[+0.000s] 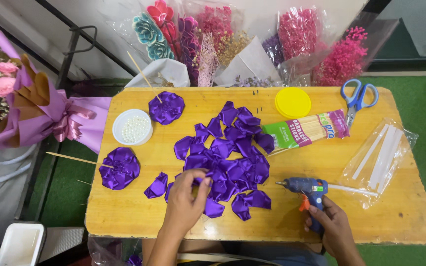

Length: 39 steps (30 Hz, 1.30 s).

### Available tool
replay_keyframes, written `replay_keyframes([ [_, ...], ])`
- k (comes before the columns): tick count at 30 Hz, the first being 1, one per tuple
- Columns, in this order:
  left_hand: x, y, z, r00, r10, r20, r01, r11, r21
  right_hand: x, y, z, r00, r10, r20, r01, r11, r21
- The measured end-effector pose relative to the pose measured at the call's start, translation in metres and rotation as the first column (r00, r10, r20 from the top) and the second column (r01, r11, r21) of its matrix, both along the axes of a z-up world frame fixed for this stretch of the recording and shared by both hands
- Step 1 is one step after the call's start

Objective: The person assembles satin ribbon flowers by applying hot glue to petals and attaching them to a central core using a glue gun.

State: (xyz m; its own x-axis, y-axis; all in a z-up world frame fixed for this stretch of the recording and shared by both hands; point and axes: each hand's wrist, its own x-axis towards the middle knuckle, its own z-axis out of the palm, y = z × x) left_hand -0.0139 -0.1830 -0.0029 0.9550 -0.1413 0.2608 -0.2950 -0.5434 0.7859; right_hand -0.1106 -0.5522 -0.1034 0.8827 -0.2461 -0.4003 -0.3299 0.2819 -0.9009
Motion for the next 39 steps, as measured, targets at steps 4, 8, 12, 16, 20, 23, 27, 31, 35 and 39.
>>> replay_keyframes([
  [4, -0.002, 0.004, -0.027, 0.978, 0.172, -0.119, -0.179, 0.982, -0.054, -0.001, 0.001, 0.000, 1.000, 0.005, 0.017, -0.005, 1.000, -0.001],
  [8, -0.004, 0.009, -0.024, 0.943, 0.229, -0.241, -0.259, 0.961, -0.101, 0.000, 0.001, -0.002, 0.999, -0.014, 0.051, 0.012, 0.999, 0.030],
  [12, -0.001, 0.019, -0.019, 0.970, 0.189, -0.155, -0.208, 0.972, -0.113, 0.001, 0.005, 0.003, 0.998, 0.012, 0.065, -0.014, 0.999, 0.031],
  [16, -0.003, 0.028, -0.037, 0.987, 0.156, 0.047, -0.158, 0.986, 0.049, -0.001, 0.010, 0.009, 0.994, 0.025, 0.107, -0.027, 0.999, 0.023],
  [20, -0.007, 0.032, -0.026, 0.982, 0.155, 0.107, -0.162, 0.985, 0.062, 0.001, 0.016, 0.016, 0.981, 0.062, 0.183, -0.071, 0.997, 0.040],
  [23, 0.001, 0.030, -0.015, 0.982, 0.144, 0.125, -0.152, 0.987, 0.054, 0.003, 0.017, 0.017, 0.981, 0.049, 0.188, -0.063, 0.996, 0.069],
  [27, 0.035, 0.014, -0.011, 0.965, -0.063, 0.254, 0.045, 0.996, 0.076, 0.002, 0.015, 0.014, 0.978, 0.053, 0.200, -0.070, 0.994, 0.080],
  [31, 0.085, -0.003, -0.038, 0.945, -0.244, 0.220, 0.181, 0.945, 0.273, 0.001, 0.014, 0.012, 0.981, 0.052, 0.189, -0.068, 0.995, 0.079],
  [35, 0.134, -0.018, -0.060, 0.967, -0.216, 0.134, 0.171, 0.944, 0.282, 0.001, 0.019, 0.017, 0.978, 0.037, 0.208, -0.057, 0.994, 0.090],
  [39, 0.169, -0.027, -0.083, 0.996, -0.022, 0.083, 0.000, 0.967, 0.256, 0.001, 0.017, 0.016, 0.976, 0.056, 0.211, -0.073, 0.995, 0.074],
])
